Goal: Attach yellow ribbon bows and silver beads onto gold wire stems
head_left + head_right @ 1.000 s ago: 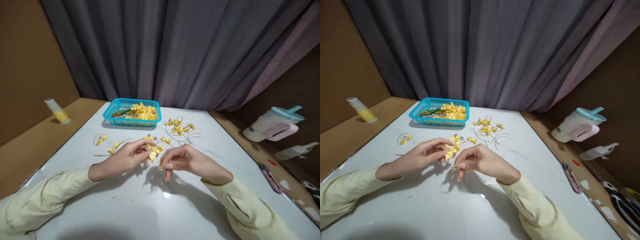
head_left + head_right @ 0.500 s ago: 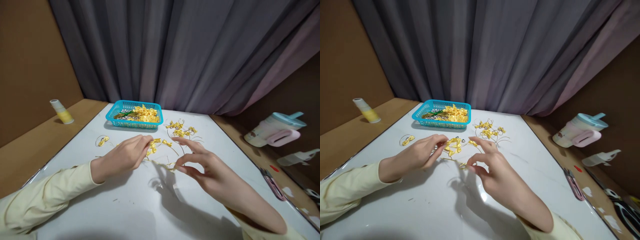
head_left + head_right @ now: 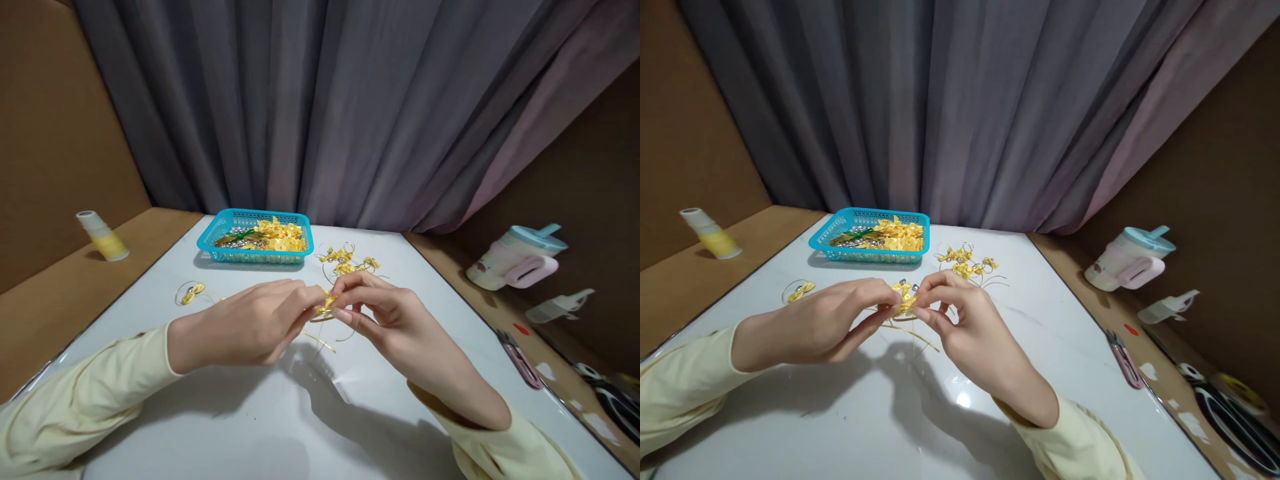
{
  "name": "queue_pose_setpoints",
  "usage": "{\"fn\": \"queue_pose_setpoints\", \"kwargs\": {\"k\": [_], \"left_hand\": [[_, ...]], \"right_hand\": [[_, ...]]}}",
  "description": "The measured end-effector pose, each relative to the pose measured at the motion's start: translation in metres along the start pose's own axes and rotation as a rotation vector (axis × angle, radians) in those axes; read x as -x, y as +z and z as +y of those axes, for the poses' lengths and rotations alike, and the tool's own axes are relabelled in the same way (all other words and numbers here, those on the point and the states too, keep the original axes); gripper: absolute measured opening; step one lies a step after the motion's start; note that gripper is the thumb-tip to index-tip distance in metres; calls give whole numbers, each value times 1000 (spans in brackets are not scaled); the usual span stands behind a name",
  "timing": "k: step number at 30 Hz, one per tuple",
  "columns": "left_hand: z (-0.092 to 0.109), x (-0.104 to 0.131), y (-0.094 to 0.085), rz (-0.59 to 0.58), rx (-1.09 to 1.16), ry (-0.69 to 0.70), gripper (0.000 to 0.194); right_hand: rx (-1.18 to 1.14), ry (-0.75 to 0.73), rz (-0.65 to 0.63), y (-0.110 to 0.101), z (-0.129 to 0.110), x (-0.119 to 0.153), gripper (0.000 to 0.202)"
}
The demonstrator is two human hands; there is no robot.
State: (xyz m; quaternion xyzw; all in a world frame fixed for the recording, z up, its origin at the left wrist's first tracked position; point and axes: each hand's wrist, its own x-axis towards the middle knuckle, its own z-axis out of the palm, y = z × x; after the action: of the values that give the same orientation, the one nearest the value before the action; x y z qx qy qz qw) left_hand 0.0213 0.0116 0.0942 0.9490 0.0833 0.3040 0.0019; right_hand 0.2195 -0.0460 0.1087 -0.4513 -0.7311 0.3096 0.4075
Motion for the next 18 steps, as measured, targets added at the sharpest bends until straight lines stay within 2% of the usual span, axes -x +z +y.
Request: {"fn": "queue_pose_setpoints", "kwargs": {"k": [2,4,6,7,9,10,18], "left_hand": [[0,0,-1,21,107,-160,12],[2,-2,-2,17,216,-388,7],[3,-4,-2,-81,307,-545,18],[4,-5,-1,-147,340,-577,24],[7,-7,1,-237,355,-578,32],[7,-8,3,-242,337,-564,32],[5,-8,14,-99,138,-327,25]], "right_hand": [[-20,-2,18,0,0,1,15],[-27,3,32,-1,-1,1,15],[-23,5,42,0,0,1,15],[-15,1,49,0,0,1,15],[12,-19,68,1,0,1,15],[32,-30,80,2,-1,1,15],[241,-74,167,8,-8,4,19]]}}
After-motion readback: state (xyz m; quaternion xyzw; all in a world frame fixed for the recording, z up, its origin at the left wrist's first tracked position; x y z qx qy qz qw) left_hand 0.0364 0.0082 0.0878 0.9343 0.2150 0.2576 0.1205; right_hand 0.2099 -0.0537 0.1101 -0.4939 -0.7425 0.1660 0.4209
